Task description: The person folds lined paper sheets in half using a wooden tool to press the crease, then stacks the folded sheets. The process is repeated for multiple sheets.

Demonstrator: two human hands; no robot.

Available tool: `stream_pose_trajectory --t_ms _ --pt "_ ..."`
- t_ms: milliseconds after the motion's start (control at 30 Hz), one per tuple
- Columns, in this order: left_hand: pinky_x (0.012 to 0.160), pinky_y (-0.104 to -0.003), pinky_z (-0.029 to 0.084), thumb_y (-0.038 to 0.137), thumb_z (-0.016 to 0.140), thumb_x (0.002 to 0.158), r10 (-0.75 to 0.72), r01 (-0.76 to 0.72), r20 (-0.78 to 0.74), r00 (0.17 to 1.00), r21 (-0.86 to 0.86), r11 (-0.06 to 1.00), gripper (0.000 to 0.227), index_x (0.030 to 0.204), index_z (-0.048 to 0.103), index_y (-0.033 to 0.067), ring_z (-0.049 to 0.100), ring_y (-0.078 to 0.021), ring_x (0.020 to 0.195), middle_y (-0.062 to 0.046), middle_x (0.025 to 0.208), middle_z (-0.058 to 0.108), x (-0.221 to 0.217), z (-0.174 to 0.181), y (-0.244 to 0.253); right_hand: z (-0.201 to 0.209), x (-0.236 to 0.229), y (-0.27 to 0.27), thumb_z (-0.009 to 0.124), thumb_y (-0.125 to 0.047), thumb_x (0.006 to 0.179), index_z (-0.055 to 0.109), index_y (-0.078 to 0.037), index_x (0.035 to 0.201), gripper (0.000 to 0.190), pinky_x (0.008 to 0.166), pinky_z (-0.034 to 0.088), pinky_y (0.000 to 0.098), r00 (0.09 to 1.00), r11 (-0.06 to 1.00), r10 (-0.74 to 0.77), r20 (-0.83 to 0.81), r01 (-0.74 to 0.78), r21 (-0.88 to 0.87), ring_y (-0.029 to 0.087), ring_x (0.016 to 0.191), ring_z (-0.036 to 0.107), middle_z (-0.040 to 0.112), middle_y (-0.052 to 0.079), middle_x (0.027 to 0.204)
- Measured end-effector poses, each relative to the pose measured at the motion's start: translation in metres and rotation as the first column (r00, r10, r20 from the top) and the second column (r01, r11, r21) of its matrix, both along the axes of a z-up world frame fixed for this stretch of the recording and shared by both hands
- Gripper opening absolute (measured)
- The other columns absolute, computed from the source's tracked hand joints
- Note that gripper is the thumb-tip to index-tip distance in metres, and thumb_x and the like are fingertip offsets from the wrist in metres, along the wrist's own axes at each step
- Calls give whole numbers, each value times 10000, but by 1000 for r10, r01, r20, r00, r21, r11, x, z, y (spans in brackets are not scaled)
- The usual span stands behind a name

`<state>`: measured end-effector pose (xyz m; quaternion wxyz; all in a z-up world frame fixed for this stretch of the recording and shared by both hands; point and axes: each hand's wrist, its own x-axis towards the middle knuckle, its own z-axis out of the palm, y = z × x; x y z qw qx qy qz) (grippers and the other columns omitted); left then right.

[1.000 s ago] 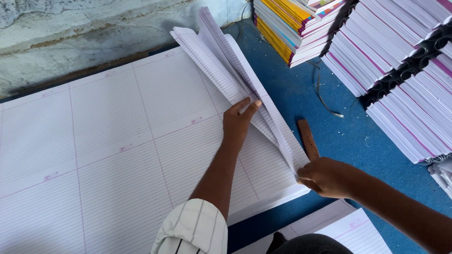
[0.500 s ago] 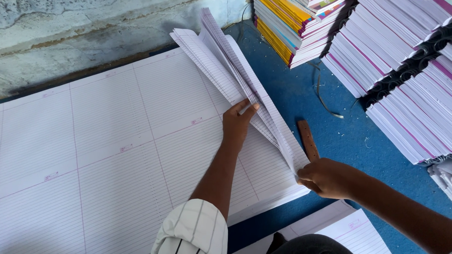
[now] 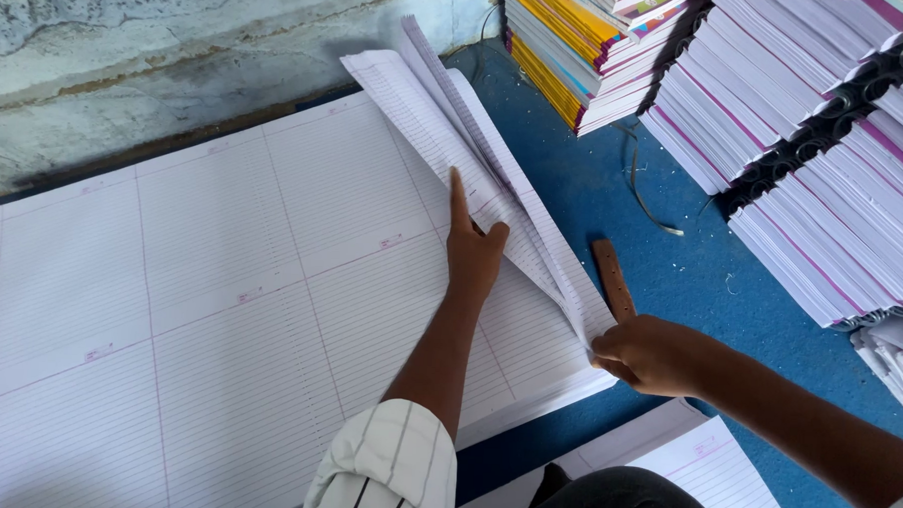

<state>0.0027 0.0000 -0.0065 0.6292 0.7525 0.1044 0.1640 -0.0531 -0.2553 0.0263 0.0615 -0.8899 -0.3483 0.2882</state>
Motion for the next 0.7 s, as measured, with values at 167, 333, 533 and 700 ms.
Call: stream_pose_trajectory --t_ms 167,333,533,700 --pt "816 -403 564 111 566 897 -110 95 -181 977 -87 992 489 1373 677 85 657 -291 820 -122 1371 687 4 -6 1 1 -1 1 728 -207 900 755 -128 1040 163 788 608 354 1000 1000 -5 6 5 -7 176 875 769 789 70 986" --pt "1033 -524 493 349 635 951 -99 59 -232 968 -175 983 479 1338 673 70 603 -393 1227 -224 1286 696 5 4 0 2 -1 2 730 -212 902 752 -130 1045 166 782 606 352 1000 1000 -8 5 8 -16 172 876 768 790 67 979" --pt "1077 -467 451 394 712 887 -107 71 -192 976 -184 980 535 1314 667 75 614 -275 1262 -156 1306 692 4 4 0 1 -1 1 725 -210 907 755 -134 1046 162 764 599 352 1000 1000 -6 -2 6 -26 169 860 768 793 63 962" --pt "931 -361 520 291 697 895 -111 67 -167 980 -249 966 382 1187 737 48 701 -193 998 -116 1044 774 6 0 3 -2 1 -1 724 -203 903 756 -127 1033 153 754 606 352 1000 1000 -1 2 1 9 166 854 771 795 67 960"
